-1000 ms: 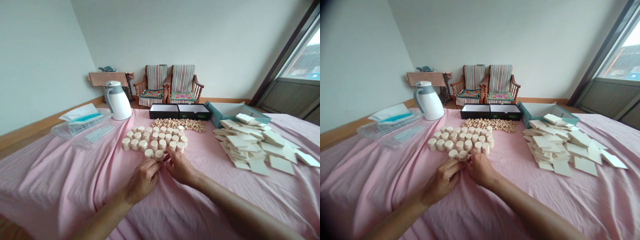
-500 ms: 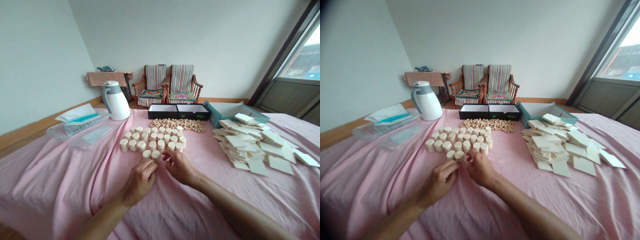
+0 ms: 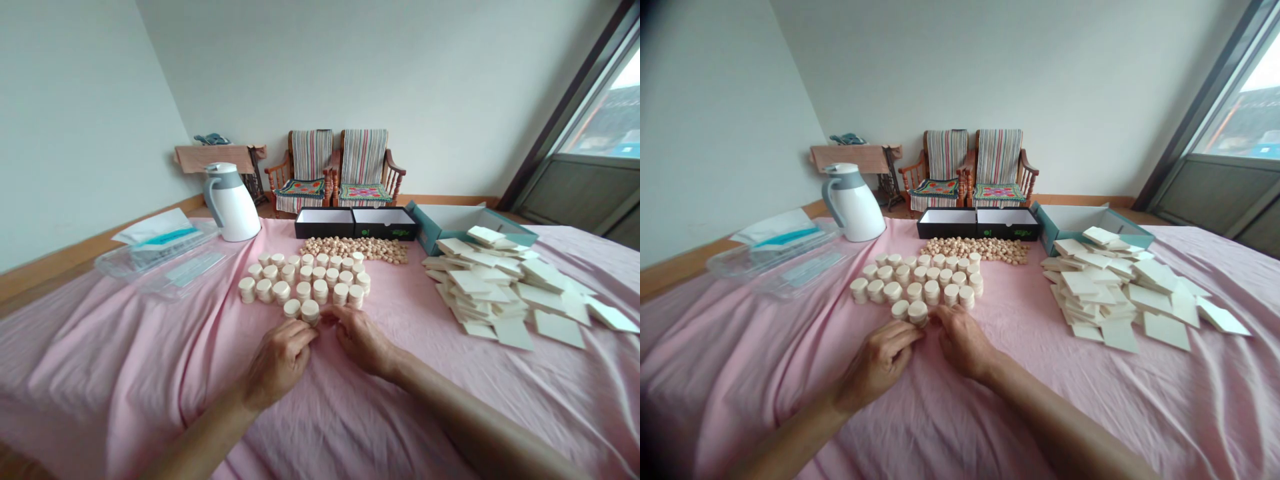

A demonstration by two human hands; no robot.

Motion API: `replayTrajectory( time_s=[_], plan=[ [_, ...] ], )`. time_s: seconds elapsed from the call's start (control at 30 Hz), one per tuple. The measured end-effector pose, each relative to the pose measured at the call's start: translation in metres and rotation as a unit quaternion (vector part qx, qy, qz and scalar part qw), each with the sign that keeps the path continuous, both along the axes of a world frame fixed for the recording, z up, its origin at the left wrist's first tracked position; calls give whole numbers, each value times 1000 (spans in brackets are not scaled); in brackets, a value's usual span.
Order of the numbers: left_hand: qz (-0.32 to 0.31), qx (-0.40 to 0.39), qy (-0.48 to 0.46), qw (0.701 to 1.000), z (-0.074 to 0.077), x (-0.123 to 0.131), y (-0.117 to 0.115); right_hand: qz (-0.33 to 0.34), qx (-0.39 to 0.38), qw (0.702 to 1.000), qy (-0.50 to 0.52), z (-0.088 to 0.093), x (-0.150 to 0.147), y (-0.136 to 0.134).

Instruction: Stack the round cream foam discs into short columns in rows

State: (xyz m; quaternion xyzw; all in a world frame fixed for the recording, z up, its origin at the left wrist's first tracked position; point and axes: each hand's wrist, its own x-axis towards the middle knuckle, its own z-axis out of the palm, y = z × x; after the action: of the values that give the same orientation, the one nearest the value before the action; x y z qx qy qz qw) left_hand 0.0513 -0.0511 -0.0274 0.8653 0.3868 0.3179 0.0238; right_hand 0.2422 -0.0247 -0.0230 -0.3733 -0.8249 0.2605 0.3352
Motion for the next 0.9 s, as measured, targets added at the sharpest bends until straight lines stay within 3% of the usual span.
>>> replayTrajectory(
  time_s=[0.27,0.53,0.9],
  plan=[
    [20,-23,-2,1000,-2,0,1,-23,11,999,21,-6,-4,3],
    [104,23,-51,993,3,-2,1,-59,23,998,-8,-5,-7,6],
    [116,23,-56,991,3,-1,3,-55,30,998,-7,-9,-12,8]
  ],
)
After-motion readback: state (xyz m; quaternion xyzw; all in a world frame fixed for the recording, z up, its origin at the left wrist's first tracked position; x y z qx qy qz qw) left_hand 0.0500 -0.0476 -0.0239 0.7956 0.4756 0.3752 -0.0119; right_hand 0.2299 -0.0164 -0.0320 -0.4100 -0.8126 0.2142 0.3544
